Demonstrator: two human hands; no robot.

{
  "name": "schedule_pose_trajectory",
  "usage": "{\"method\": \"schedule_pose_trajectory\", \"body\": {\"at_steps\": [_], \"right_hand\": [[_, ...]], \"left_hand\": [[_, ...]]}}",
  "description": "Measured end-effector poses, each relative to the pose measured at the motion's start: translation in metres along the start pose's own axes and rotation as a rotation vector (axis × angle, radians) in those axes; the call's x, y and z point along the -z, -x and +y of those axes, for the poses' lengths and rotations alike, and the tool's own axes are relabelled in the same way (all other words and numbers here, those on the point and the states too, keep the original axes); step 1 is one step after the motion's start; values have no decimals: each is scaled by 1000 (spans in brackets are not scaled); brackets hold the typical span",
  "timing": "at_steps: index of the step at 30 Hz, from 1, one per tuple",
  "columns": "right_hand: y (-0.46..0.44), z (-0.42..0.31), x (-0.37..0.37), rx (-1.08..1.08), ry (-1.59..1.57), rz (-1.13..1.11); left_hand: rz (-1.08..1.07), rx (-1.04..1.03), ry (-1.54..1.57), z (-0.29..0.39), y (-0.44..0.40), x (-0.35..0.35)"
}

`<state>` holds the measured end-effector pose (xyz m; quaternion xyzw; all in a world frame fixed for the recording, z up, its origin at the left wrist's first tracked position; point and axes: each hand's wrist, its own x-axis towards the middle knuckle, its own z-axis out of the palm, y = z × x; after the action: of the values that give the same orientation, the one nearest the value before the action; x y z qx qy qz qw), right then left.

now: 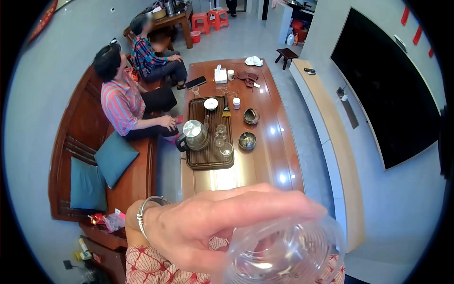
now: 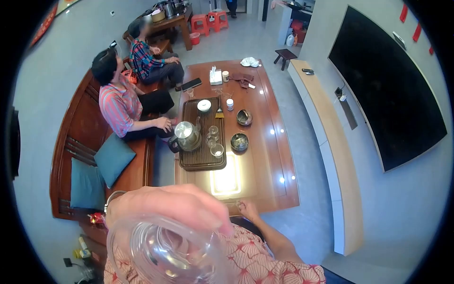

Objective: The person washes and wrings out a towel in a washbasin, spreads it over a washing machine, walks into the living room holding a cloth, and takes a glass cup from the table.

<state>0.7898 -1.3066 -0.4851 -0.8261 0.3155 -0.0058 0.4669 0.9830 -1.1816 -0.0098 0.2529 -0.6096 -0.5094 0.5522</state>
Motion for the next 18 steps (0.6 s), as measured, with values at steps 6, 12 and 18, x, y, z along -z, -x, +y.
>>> {"method": "schedule_pose_trajectory", "body": {"at_steps": [6,12,18], "right_hand": [[1,35,-18,-5,70,6],[4,40,-18,8,44,44],[4,36,-14,33,28,21]], "left_hand": [[261,-222,-257,-9,-11,-14],[173,-209,-186,-20,-2,-8],[126,-167,-156,-20,3,-4]]}}
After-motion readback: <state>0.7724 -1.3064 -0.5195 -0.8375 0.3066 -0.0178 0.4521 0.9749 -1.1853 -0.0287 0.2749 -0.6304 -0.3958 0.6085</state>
